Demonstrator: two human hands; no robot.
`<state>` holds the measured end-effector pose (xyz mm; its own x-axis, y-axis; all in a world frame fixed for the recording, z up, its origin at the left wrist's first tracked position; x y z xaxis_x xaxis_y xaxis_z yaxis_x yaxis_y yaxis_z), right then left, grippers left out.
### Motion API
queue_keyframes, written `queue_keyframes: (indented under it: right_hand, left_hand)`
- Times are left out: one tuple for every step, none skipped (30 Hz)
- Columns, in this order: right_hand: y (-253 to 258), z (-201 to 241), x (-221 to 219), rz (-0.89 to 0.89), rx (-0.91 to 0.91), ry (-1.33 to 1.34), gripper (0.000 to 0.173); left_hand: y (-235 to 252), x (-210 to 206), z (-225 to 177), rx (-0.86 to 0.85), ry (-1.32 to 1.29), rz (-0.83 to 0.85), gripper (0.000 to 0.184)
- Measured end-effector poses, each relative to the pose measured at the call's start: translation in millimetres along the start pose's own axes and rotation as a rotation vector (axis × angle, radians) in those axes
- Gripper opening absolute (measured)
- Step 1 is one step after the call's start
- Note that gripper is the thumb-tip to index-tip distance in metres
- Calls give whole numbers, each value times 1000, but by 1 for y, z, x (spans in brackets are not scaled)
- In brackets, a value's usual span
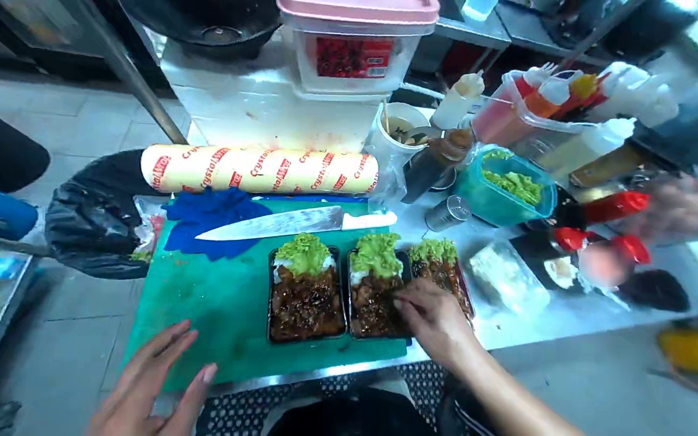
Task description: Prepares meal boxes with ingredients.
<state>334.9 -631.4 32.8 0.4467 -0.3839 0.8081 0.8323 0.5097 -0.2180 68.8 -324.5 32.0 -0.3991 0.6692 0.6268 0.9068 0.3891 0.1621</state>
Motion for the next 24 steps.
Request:
queue_keyframes:
  right_hand:
    - [-2, 2, 4, -48, -9, 14, 25]
    - [-5, 6, 9, -86, -14, 38, 24]
    - [-9, 10, 13, -120, -5, 62, 24]
    - [-11, 13, 14, -145, 12, 68, 24]
    - [-12, 14, 12, -150, 24, 49, 24]
    - [-12, 12, 6, -124, 14, 6, 25]
    - [-12, 9, 0, -96, -8, -41, 27]
    - [-13, 8, -2, -120, -7, -62, 27]
    - [-14, 11, 0, -169, 18, -52, 26]
    - [-15, 15, 4, -212, 47, -23, 26]
    - [-17, 20, 7, -237, 61, 14, 25]
    - [-21, 24, 9, -251, 53, 51, 24]
    - [-24, 28, 11, -258, 30, 91, 23]
    - [-25, 33, 13, -251, -15, 145, 22]
    - [-25, 39, 13, -231, -75, 219, 21]
    - [-25, 46, 11, -211, -129, 306, 20]
    - [-25, 55, 6, -197, -150, 370, 18]
    - [-24, 65, -1, -190, -127, 389, 16]
    - [-21, 75, -13, -173, -73, 368, 14]
    - [-16, 83, -27, -136, -8, 304, 14]
    - [-10, 87, -43, -87, 43, 208, 17]
    - [-5, 89, -56, -44, 71, 124, 21]
    - [0, 92, -64, -32, 94, 74, 24]
    - [3, 97, -65, -39, 117, 49, 25]
  left_hand:
    - [-3, 3, 5, -1, -8, 1, 48]
    - [-7, 5, 10, 2, -15, 3, 47]
    - [-10, 7, 15, 6, -24, 3, 47]
    - [-13, 8, 20, 8, -34, 0, 47]
    - [-16, 9, 24, 12, -42, -1, 48]
    - [-18, 9, 28, 14, -49, -1, 48]
    - [-21, 9, 31, 13, -53, 1, 48]
    - [-22, 9, 34, 11, -55, 6, 48]
    - [-23, 9, 36, 12, -60, 13, 48]
    - [-25, 9, 38, 18, -63, 16, 49]
    - [-28, 10, 41, 25, -66, 19, 49]
    - [-31, 11, 44, 27, -68, 20, 49]
    - [-32, 13, 47, 27, -70, 19, 50]
    - [-33, 15, 50, 28, -72, 12, 49]
    - [-35, 17, 52, 32, -75, 4, 49]
    - [-37, 19, 54, 36, -78, -6, 49]
    - [-40, 20, 56, 39, -81, -18, 48]
    - [-42, 21, 57, 45, -81, -23, 48]
    - [-44, 22, 59, 56, -77, -26, 49]
    - [-47, 21, 60, 68, -72, -23, 49]
    - [-49, 21, 62, 79, -67, -15, 49]
    - [-52, 21, 62, 84, -62, -5, 50]
    - [-54, 21, 63, 87, -63, 2, 50]
    - [-56, 23, 64, 93, -61, 4, 50]
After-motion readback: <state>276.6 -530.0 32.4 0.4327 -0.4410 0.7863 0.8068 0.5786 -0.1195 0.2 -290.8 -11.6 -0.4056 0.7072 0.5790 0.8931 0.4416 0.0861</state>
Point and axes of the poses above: each hand's wrist, its own y-axis towards the middle knuckle, its own x-axis out of the back of the hand, z = x × y, the point moved 5 cm from there along y, towards the middle knuckle, and after that the axes turned 9 degrees about -x, right-handed, at the moved point
